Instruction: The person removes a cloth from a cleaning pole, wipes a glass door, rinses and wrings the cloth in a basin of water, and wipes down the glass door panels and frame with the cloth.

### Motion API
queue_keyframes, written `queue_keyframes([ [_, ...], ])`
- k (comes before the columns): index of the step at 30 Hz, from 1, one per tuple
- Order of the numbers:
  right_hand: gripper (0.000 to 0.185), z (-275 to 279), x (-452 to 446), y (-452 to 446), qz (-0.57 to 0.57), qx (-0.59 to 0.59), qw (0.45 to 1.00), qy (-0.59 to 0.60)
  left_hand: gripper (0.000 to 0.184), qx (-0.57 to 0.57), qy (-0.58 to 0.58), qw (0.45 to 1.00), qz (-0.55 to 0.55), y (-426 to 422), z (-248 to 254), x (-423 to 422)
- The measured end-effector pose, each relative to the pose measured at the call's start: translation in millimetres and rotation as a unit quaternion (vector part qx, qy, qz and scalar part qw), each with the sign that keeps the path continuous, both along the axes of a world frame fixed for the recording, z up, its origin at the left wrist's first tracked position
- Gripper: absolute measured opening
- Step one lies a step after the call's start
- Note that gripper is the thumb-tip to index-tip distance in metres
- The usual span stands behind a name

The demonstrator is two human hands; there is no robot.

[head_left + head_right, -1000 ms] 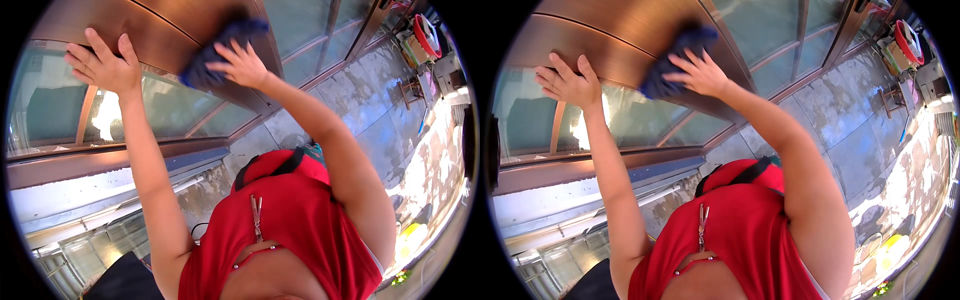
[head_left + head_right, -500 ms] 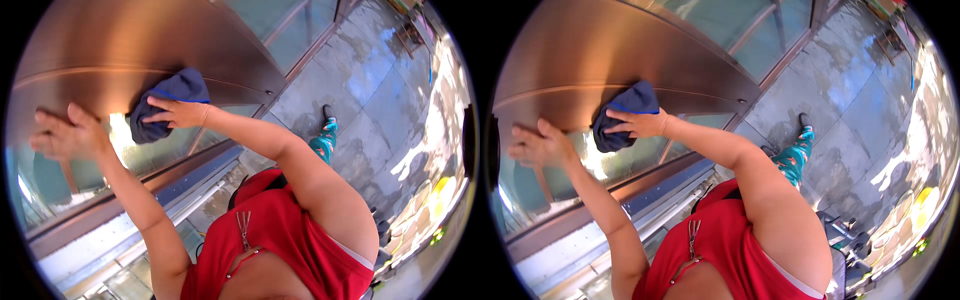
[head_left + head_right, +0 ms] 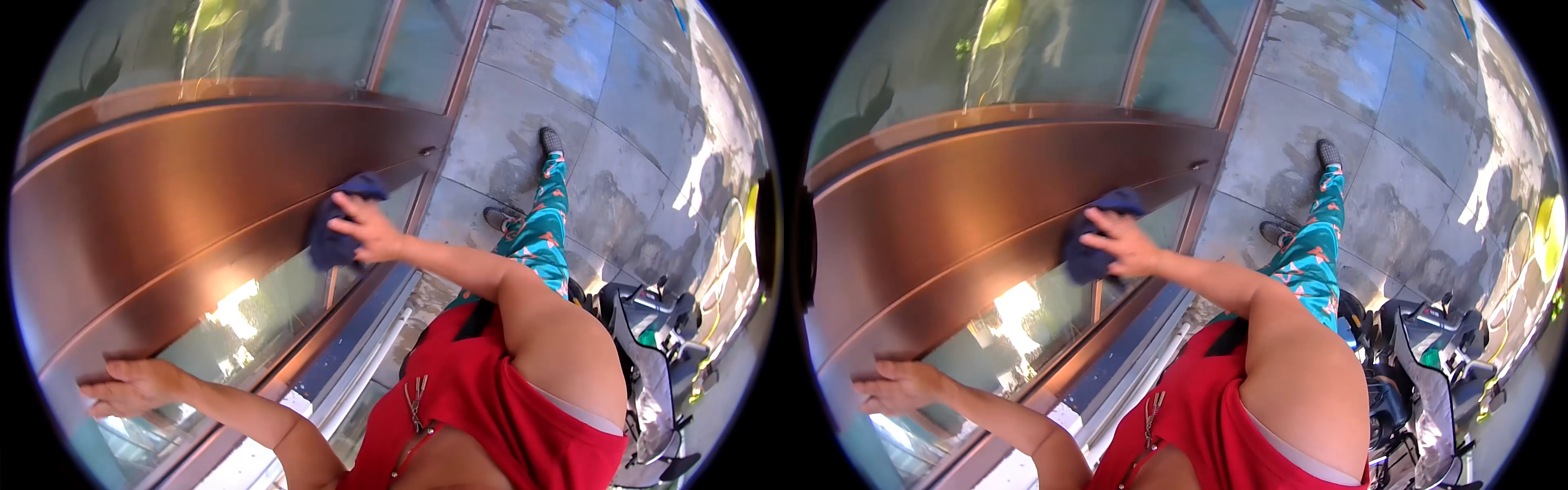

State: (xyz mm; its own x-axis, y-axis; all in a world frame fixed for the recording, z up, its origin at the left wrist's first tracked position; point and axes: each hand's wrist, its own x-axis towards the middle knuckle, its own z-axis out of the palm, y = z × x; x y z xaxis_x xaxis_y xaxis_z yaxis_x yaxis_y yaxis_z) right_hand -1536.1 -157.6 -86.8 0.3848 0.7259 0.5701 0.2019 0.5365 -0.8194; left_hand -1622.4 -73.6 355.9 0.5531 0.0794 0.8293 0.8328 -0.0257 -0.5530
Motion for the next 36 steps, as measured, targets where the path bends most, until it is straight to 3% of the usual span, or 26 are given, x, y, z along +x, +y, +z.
queue_keyframes([
  [1,0.078,31.7,-5.4,22.7,-0.012,0.061,0.997,0.048,0.073,0.003,0.003,1.000,0.008,-3.8,-0.3,1.4],
  [2,0.080,116.6,9.5,49.9,-0.044,0.017,0.998,0.052,0.072,0.002,0.007,1.000,0.009,-1.2,-2.1,6.3],
  [3,0.080,153.8,32.0,68.7,-0.052,0.011,0.998,0.032,0.072,-0.003,0.002,1.000,0.013,-0.5,-2.5,5.6],
  [6,0.079,147.7,63.7,93.4,-0.070,0.054,0.996,-0.025,0.070,-0.015,0.002,1.000,0.010,4.4,-2.2,-1.2],
  [9,0.078,64.6,81.4,100.4,-0.151,0.062,0.986,-0.025,0.071,-0.029,0.009,1.000,0.001,4.3,-4.3,-2.9],
  [10,0.080,29.6,86.2,96.3,-0.142,0.007,0.985,0.102,0.068,-0.026,0.013,1.000,-0.004,4.9,-3.6,-4.0],
  [12,0.083,-32.1,103.4,85.4,-0.136,-0.047,0.907,0.396,0.065,-0.021,0.021,0.999,-0.012,6.1,-4.1,-6.8],
  [15,0.063,-174.1,108.8,88.6,-0.237,-0.243,0.923,0.184,0.066,-0.019,0.006,1.000,0.011,3.0,-8.3,-3.5],
  [17,0.066,-215.1,100.3,108.2,-0.129,-0.312,0.842,0.420,0.061,-0.065,0.009,0.998,0.009,-3.2,-23.3,23.3],
  [19,0.073,-196.0,101.3,136.3,-0.124,-0.257,0.812,0.509,0.062,-0.062,-0.008,0.997,0.045,-7.5,-27.2,34.9],
  [21,0.082,-100.9,118.7,141.1,-0.162,-0.201,0.846,0.466,0.064,-0.059,-0.013,0.996,0.064,-10.1,-29.1,40.1],
  [24,0.095,83.6,175.8,116.3,-0.193,-0.109,0.940,0.259,0.064,-0.056,-0.037,0.995,0.072,-11.4,-24.8,32.2],
  [26,0.102,144.5,187.8,123.6,-0.144,-0.114,0.978,0.103,0.070,-0.041,-0.005,0.997,0.065,-8.8,-14.4,13.5],
  [28,0.097,157.5,198.6,146.0,-0.212,0.028,0.976,0.046,0.076,-0.020,0.009,0.999,0.050,5.2,-5.6,-27.1],
  [30,0.083,127.1,221.0,143.8,-0.121,0.013,0.993,-0.015,0.081,-0.021,0.015,0.998,0.053,1.3,-4.2,-27.5],
  [31,0.081,97.1,223.1,155.1,-0.176,0.054,0.983,-0.012,0.082,-0.025,0.007,0.998,0.058,-0.3,-7.1,-23.4],
  [34,0.080,41.8,242.5,151.9,-0.264,-0.002,0.938,0.224,0.083,-0.063,-0.061,0.993,0.074,-12.1,-11.1,-14.3],
  [36,0.075,-33.5,237.4,169.2,-0.246,-0.093,0.929,0.261,0.083,-0.094,-0.141,0.984,0.062,-11.8,-15.2,-7.2],
])
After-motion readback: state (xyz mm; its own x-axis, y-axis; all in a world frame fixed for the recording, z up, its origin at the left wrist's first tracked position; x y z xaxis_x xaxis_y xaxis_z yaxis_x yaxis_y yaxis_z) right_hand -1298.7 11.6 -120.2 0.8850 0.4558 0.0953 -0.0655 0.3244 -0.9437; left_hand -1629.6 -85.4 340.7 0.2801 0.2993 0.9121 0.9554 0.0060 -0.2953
